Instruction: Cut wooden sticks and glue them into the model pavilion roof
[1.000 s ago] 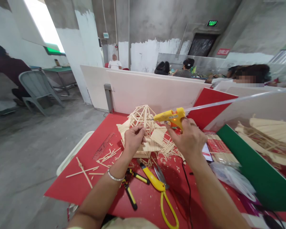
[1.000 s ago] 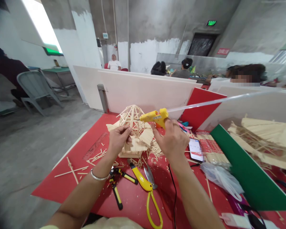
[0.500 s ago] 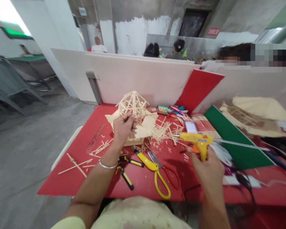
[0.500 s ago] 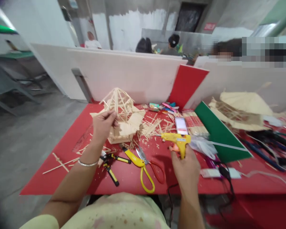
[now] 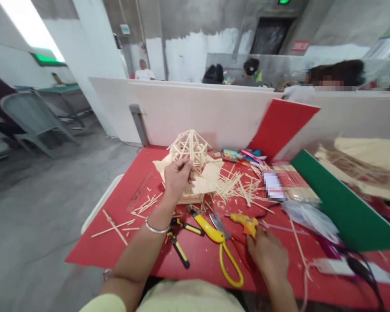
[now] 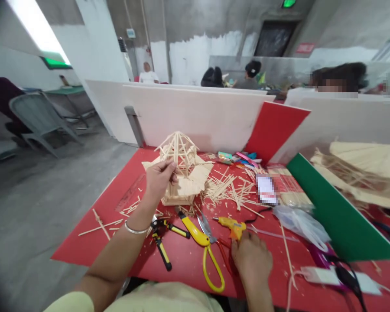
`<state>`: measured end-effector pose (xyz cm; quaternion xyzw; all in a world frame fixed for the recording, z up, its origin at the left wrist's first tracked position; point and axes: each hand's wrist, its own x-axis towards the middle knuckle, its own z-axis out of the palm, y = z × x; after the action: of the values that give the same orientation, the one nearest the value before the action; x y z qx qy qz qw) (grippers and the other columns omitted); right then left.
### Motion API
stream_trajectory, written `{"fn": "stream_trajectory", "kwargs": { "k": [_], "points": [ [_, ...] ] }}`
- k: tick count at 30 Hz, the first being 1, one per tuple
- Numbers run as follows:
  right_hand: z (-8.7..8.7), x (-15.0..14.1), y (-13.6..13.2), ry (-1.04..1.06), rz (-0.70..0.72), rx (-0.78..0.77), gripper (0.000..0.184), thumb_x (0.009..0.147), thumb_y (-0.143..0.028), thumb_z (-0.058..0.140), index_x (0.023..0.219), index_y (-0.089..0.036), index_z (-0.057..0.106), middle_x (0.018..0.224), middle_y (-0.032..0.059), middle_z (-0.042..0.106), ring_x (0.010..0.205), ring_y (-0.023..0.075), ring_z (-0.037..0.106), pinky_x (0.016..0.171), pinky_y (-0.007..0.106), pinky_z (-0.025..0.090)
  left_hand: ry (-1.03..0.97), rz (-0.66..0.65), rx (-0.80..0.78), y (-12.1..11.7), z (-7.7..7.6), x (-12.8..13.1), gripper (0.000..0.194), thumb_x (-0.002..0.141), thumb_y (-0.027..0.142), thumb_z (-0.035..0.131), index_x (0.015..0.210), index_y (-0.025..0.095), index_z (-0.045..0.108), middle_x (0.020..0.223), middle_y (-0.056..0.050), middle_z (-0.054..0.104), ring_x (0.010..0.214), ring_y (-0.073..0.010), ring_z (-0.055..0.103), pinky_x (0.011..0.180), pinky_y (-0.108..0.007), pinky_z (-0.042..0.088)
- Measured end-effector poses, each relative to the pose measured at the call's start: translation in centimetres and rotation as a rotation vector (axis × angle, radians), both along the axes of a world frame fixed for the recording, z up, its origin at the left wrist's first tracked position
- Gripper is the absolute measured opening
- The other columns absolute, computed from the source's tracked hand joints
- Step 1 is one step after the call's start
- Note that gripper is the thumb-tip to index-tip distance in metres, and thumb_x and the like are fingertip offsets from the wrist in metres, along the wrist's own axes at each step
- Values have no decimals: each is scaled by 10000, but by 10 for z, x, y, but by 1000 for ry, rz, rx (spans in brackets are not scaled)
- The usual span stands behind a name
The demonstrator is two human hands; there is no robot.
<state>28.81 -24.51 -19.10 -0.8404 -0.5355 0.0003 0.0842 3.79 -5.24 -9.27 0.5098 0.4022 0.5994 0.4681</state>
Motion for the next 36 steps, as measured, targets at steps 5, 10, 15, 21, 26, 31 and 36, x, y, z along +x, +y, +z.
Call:
{"fn": "stream_trajectory", "kwargs": {
  "k": [5,10,15,21,26,31,36],
  "points": [
    [57,-20,37,-41,352,255,412,914,-405,437,1197,-197,653,1069,150,689,983,273,637,820,383,480,-54,41,-18,-12,20,2,240,786,369,686,714,140,676,529,13,601,393,-85,532,348,-183,441],
    [126,-57,85,26,632,573,383,949,-395,435,1209,-225,658,990,93,698,928,234,618,825,360,475,-22,38,-51,-15,24,1,249,782,363,690,686,134,672,522,6,610,383,-76,524,367,-180,451],
    [171,-85,136,-82,808,690,336,958,-281,435,1179,-241,686,841,63,649,839,203,542,759,310,411,-57,31,-40,-11,20,2,254,772,382,708,758,129,688,608,-15,663,400,-87,547,356,-192,442],
    [172,-100,177,-210,854,621,385,941,-263,456,1290,-295,615,871,46,627,840,191,479,639,295,289,-60,23,-42,-9,19,2,291,775,403,709,830,117,705,646,-23,679,405,-88,561,365,-200,455],
    [171,-102,189,-238,872,594,398,960,-282,426,1325,-317,582,912,51,635,856,191,471,632,300,256,-71,23,-65,-9,21,2,294,761,400,720,823,114,706,629,-24,679,395,-86,557,357,-195,448],
    [175,-102,194,-235,876,557,409,959,-270,433,1340,-325,570,898,55,636,854,196,481,660,305,273,-77,39,-79,-10,23,3,291,738,400,735,805,119,707,611,-16,673,390,-88,557,353,-199,444],
    [174,-103,195,-233,871,557,411,962,-281,428,1349,-330,558,913,56,638,871,204,484,664,306,276,-72,47,-73,-9,22,3,314,742,415,732,832,114,716,619,-21,679,402,-89,567,363,-198,450]
  ]
}}
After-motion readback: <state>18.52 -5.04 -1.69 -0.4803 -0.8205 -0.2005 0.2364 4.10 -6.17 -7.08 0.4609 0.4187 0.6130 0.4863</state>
